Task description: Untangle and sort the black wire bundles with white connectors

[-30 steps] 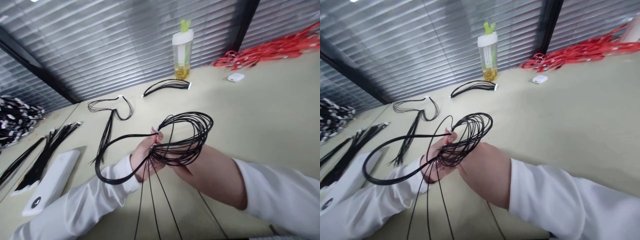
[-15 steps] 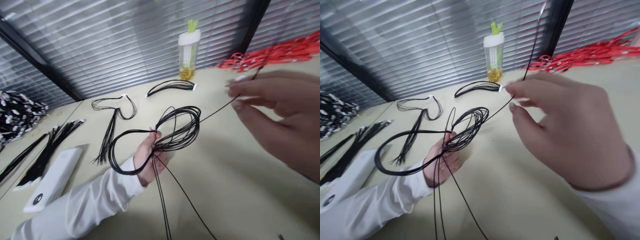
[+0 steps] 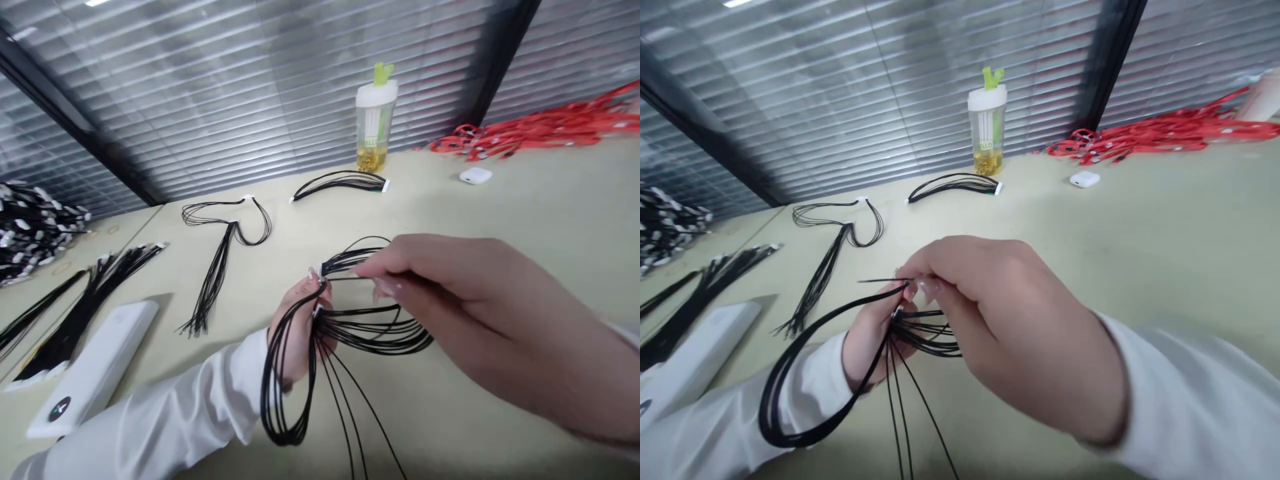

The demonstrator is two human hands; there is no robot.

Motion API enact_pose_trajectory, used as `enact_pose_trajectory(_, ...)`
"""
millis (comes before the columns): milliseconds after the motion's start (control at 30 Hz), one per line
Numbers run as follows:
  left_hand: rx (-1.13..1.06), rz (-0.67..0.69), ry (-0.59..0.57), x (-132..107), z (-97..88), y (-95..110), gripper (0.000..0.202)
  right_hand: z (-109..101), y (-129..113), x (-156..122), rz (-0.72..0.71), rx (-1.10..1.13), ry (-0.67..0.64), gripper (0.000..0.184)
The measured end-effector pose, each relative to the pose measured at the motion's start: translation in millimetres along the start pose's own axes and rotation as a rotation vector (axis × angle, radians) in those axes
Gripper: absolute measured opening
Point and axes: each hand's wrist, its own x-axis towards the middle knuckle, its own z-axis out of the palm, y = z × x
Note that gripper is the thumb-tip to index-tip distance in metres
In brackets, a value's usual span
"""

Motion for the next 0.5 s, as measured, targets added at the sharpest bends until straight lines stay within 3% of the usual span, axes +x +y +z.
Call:
enact_pose_trajectory(67,-0.052,-0.035,0.012,-0.6,-0.4,0.7,0.030,7.4,12.4,2.9,-0.037,-0.125,0.001,0.011)
enact_pose_trajectory(200,-0.065,-0.051,-0.098,-0.5,-5.3,-0.9,0.038,19.4,31.0,-3.3,-0.017,-0.212,-0.035,0.012)
enact_pose_trajectory(500,0.105,0.089,-0.149,-0.2,-7.3,-4.8,0.041,31.9,30.0,-11.0,0.111,-0.195,-0.145,0.019)
